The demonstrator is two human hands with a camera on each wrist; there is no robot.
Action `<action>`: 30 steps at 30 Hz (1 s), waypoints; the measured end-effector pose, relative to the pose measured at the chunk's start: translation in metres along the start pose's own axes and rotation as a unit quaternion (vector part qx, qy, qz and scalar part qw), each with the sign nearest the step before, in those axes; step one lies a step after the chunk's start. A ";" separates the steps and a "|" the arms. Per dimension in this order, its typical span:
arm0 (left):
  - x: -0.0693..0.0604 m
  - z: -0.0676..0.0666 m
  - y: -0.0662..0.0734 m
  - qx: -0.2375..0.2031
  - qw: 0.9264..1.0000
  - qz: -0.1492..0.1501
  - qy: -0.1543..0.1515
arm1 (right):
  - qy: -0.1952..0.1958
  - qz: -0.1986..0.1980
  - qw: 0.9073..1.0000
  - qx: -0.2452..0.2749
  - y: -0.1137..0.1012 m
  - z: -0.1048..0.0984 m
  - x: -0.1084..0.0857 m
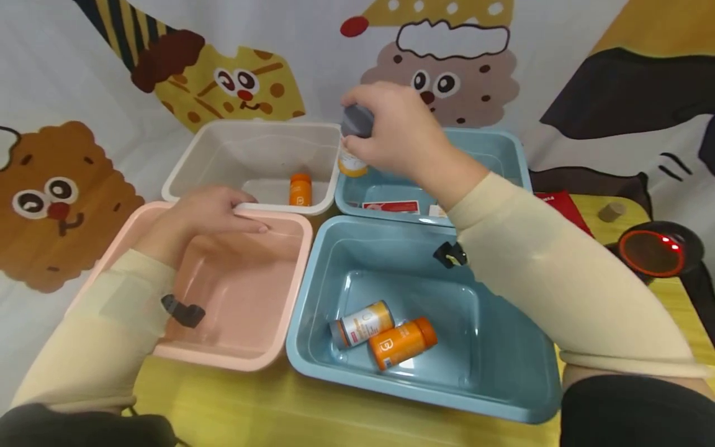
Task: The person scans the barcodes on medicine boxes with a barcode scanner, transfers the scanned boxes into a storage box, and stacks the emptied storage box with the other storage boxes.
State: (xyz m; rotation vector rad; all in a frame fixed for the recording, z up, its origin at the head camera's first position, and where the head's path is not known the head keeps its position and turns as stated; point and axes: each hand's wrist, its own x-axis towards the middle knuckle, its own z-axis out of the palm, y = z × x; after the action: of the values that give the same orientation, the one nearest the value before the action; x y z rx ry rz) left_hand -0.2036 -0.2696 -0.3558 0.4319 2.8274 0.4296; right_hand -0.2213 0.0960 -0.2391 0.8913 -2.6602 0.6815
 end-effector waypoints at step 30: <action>-0.001 -0.004 0.004 0.004 1.000 -0.013 -0.016 | -0.104 0.045 0.994 -0.008 -0.035 0.067 0.059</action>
State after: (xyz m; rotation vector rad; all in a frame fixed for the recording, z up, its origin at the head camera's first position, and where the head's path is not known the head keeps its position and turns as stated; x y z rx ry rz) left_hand -0.2033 -0.2675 -0.3505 0.3989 2.8015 0.4036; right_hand -0.2516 0.0077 -0.2622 0.8879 -2.8998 0.6177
